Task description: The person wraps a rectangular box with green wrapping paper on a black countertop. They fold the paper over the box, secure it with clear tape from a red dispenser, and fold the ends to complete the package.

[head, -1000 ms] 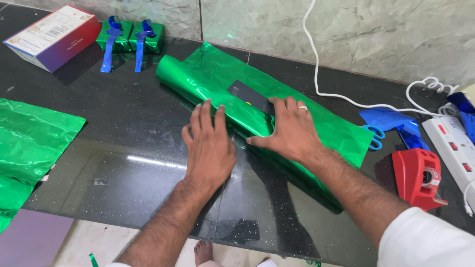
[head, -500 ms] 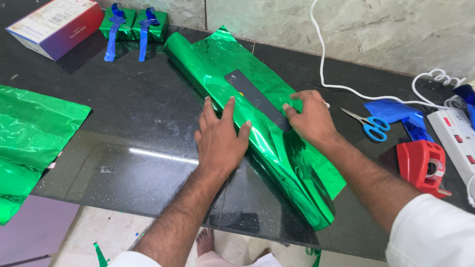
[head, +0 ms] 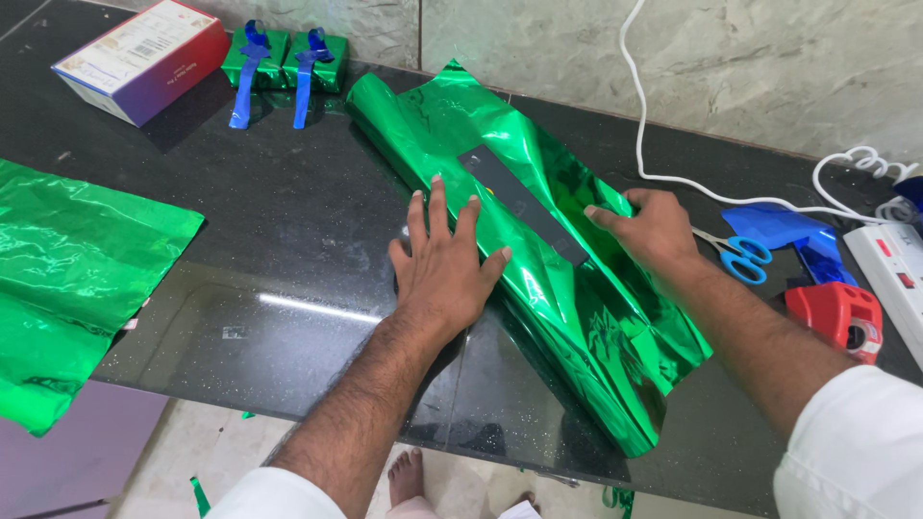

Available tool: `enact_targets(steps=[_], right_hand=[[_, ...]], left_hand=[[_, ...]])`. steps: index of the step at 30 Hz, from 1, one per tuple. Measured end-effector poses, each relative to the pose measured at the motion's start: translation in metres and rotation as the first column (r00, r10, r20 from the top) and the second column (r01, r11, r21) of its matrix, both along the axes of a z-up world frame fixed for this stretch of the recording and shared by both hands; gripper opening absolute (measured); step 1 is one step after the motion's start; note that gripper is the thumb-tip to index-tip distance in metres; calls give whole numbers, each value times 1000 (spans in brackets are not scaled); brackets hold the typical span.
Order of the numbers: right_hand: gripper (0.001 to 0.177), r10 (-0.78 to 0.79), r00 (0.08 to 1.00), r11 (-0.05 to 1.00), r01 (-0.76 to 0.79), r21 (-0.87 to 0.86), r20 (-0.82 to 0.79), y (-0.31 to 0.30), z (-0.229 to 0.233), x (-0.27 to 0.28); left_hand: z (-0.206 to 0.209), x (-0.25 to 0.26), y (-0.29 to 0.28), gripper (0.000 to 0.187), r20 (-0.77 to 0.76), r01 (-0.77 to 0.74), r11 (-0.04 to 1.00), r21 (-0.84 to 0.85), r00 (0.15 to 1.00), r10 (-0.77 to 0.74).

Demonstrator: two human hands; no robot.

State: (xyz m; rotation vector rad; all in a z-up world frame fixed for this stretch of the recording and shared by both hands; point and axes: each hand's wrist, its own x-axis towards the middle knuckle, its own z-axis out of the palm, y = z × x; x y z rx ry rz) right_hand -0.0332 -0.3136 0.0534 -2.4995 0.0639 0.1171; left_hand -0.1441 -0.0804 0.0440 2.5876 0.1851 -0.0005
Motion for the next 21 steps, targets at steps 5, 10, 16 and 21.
enact_targets(steps=[5, 10, 16, 21], right_hand=[[34, 169, 953, 971, -118, -208, 250, 21, 26, -13], [24, 377, 822, 912, -248, -327, 427, 43, 35, -44], [14, 516, 693, 847, -323, -424, 504, 47, 31, -82], [15, 549, 666, 822, -320, -470, 506, 45, 24, -94]], left_hand=[[-1, 0, 4, 76, 110, 83, 992, 94, 990, -93], [-6, 2, 11, 79, 209, 136, 967, 216, 961, -181], [-10, 1, 15, 87, 282, 139, 953, 271, 935, -216], [-3, 1, 15, 100, 319, 126, 966, 227, 927, -196]])
